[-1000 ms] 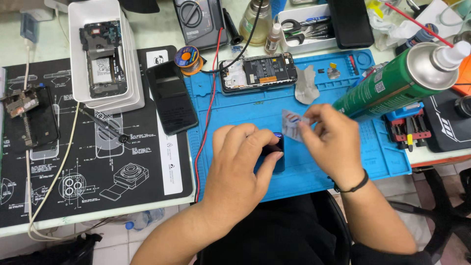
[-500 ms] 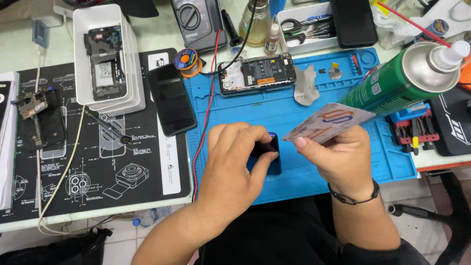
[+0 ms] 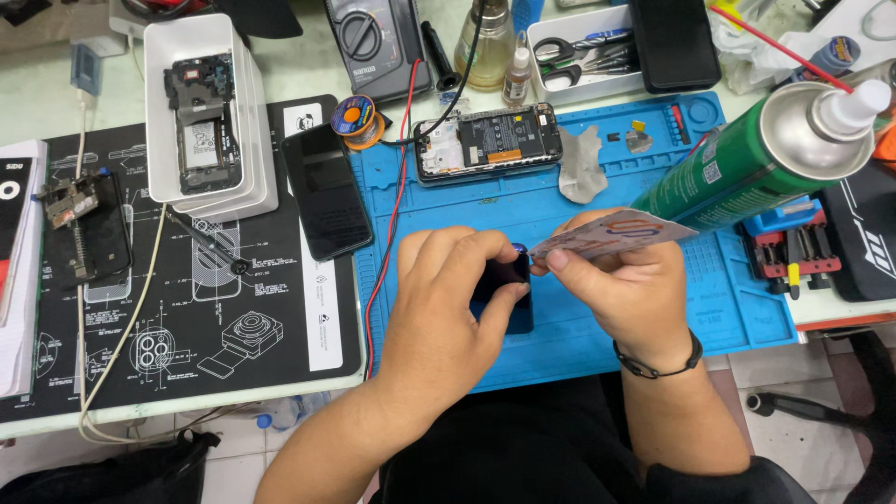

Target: The person cleans the back and edges of a purple smartphone using a plastic card and a spray can. They repeatedly spray the card and wipe the phone's surface, rotating the device to reach different areas.

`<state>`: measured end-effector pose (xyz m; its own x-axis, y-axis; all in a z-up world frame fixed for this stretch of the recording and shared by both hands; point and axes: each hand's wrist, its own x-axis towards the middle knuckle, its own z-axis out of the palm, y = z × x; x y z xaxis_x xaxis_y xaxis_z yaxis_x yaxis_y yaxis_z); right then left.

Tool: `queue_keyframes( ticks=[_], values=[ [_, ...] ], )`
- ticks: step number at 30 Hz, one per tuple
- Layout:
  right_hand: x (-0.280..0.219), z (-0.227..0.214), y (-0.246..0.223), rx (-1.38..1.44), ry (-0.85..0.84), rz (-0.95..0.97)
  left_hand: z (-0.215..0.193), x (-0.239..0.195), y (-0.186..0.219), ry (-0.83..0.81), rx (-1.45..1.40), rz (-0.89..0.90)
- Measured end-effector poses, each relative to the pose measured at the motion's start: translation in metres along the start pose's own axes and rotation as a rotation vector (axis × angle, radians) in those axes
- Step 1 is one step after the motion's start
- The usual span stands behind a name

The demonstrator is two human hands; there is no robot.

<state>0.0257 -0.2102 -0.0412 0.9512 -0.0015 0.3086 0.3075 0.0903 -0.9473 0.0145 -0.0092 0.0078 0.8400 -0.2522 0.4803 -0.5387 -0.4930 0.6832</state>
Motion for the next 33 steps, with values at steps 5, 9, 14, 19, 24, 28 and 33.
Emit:
queue_keyframes(
  ticks=[5, 9, 14, 19, 24, 28, 33],
  values=[
    [0.01, -0.01, -0.012, -0.168, -0.101, -0.023, 0.002, -0.001, 0.001, -0.004, 0.01, 0.025],
    [0.016, -0.015, -0.023, -0.371, -0.144, -0.111, 0.005, 0.001, 0.002, -0.002, 0.005, 0.043],
    [0.018, -0.019, -0.027, -0.415, -0.191, -0.177, 0.011, 0.001, 0.002, 0.01, 0.005, 0.091],
    [0.016, -0.025, -0.026, -0.405, -0.134, -0.043, 0.014, 0.004, 0.002, 0.013, -0.018, 0.128],
    [0.013, -0.026, -0.021, -0.33, -0.109, -0.025, 0.015, 0.003, 0.002, 0.031, -0.035, 0.13],
    [0.017, -0.03, -0.022, -0.429, -0.16, -0.065, 0.014, 0.003, 0.003, 0.028, -0.015, 0.129],
    [0.022, -0.034, -0.027, -0.419, -0.237, -0.073, 0.015, 0.002, 0.004, -0.005, -0.007, 0.145]
  ],
)
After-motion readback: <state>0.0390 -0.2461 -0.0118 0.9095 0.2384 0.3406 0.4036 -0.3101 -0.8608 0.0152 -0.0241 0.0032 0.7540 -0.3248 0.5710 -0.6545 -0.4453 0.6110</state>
